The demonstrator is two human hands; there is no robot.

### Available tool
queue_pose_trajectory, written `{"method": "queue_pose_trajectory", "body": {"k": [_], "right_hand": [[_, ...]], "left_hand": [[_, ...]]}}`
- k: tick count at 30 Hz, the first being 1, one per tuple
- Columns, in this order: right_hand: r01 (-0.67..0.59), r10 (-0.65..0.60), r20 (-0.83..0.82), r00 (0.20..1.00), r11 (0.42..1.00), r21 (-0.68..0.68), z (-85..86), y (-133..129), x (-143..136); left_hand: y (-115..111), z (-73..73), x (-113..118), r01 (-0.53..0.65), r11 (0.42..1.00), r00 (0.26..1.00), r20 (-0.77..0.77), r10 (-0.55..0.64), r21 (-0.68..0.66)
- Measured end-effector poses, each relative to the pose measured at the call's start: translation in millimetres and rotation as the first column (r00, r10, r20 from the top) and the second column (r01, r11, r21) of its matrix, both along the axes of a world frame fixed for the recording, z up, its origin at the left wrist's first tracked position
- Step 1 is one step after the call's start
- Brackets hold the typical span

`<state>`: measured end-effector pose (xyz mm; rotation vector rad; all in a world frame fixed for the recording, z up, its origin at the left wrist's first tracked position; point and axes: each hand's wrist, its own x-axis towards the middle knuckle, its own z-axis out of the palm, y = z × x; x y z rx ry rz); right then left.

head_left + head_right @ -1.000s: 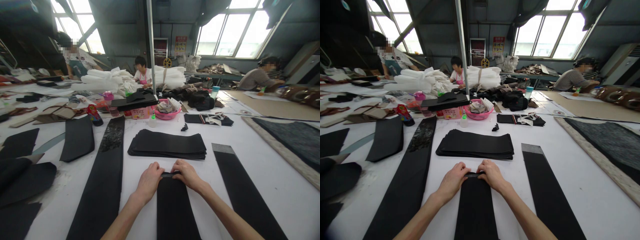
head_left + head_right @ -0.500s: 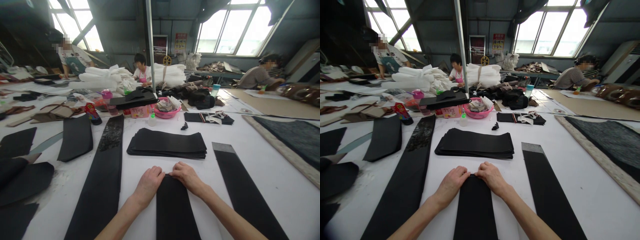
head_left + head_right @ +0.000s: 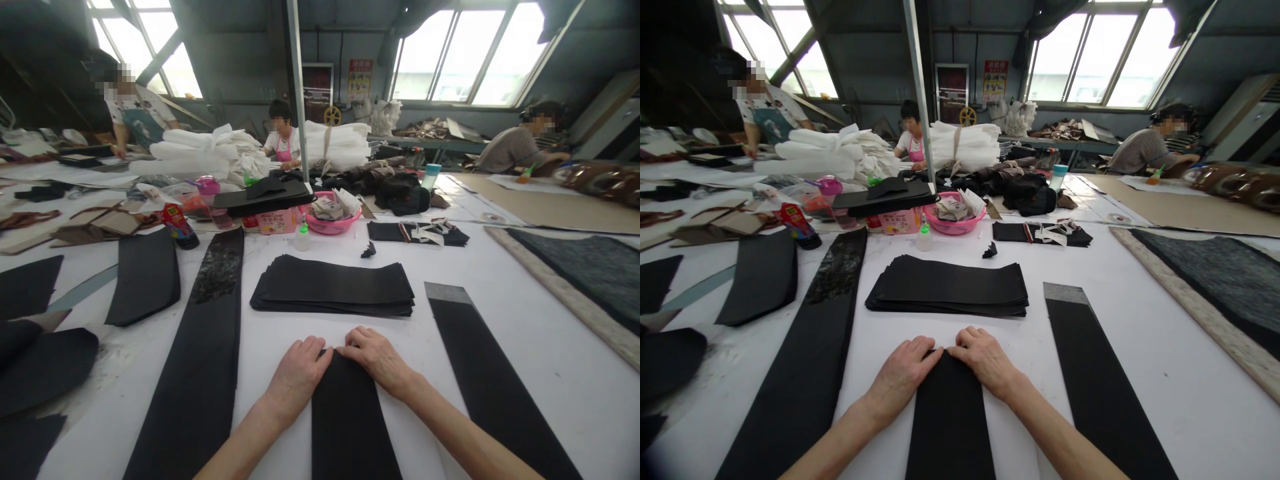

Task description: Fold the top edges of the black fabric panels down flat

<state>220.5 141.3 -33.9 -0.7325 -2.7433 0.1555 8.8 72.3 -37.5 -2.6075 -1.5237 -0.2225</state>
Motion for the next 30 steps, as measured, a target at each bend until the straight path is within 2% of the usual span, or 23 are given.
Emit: {"method": "queue_pose_trajectory", "body": {"k": [5,10,17,30], "right_hand": [[-0.011,0.010,0.026,1.000,0.999,0.037,3.4,-1.4,-0.8],[-0.027,0.023,0.134,0.991,0.999,0.033,9.8,-3.5,-4.2],[-0.051,0.033,0.182,0.983,0.994,0.096,9.5,-2.4,-2.6],[-0.017,0.020,0.209,0.978,1.000,-0.019,14.0,3.3,11.8]], "left_hand": [[1.3,3.8,3.0,0.026,1.000,0.999,-0.045,-0.026,-0.007],[2.1,4.2,4.3,0.050,0.999,0.994,-0.095,-0.049,0.012],[2.1,2.9,5.9,0.047,0.999,0.992,-0.117,-0.046,0.006],[-3.2,-3.5,-1.8,0.062,0.998,0.986,-0.156,-0.056,0.034]]}}
